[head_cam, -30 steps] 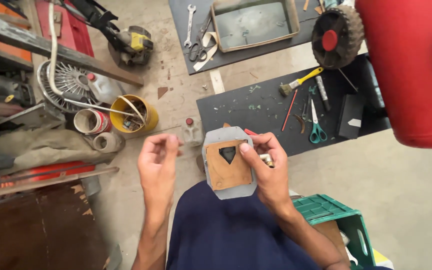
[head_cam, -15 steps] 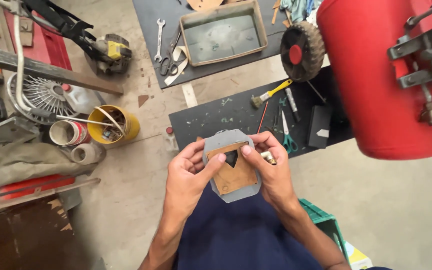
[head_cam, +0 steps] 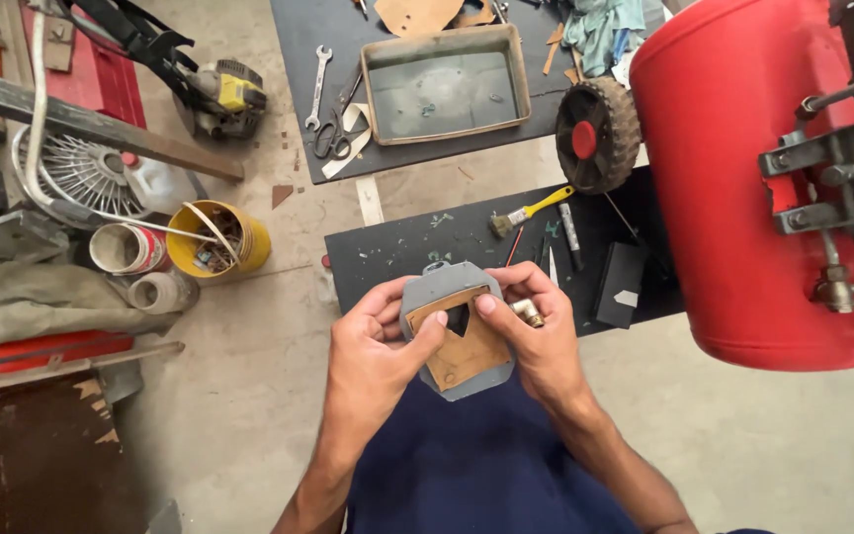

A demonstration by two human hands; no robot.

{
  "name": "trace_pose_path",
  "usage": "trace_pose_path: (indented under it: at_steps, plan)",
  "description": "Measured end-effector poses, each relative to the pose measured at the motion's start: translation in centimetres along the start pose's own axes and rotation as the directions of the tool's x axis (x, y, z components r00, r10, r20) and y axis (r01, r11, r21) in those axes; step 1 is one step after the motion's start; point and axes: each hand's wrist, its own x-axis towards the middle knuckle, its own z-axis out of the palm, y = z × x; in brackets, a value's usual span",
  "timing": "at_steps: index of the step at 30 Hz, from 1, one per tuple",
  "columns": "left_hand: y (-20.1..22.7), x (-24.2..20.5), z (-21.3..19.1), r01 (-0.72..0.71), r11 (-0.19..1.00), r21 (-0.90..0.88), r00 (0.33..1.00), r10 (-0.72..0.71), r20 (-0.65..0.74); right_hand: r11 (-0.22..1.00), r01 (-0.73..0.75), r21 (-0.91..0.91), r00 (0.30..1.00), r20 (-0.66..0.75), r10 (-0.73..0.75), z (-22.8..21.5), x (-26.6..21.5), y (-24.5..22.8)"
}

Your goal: The person uses a red marker to draw a triangular shape on a piece of cardboard. They then pick up a metal engine part and place the cardboard against it to check the fit. After removing the cardboard, they continue to draw and refine the shape on the cardboard using the marker.

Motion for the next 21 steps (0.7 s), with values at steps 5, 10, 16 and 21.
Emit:
trace_pose_path:
  at_steps: [5,10,16,21]
  plan:
    - [0.6,-0.8,-0.9,0.000,0.999,0.052,0.999,0.002,-0.032,0.997,-0.039,-0.071,0.999,0.035,0.042,0.5,-0.3,-0.6]
    - [1.5,-1.7,-2.1,-0.031,0.987,0.158,0.998,0.039,-0.045,0.989,-0.074,-0.131,0.995,0.062,0.083,2.1,-1.1,-0.9]
    - [0.8,-2.4,-2.4,0.014,0.930,0.367,0.993,0.029,-0.111,0.889,-0.044,-0.455,0.984,0.133,0.116,4.2,-2.5,-2.2]
    - [-0.3,-3.0,-2.4,-0.103,0.846,0.524,0.987,0.150,-0.048,0.762,-0.092,-0.641,0.990,0.024,0.139,5.1,-3.4,-2.4]
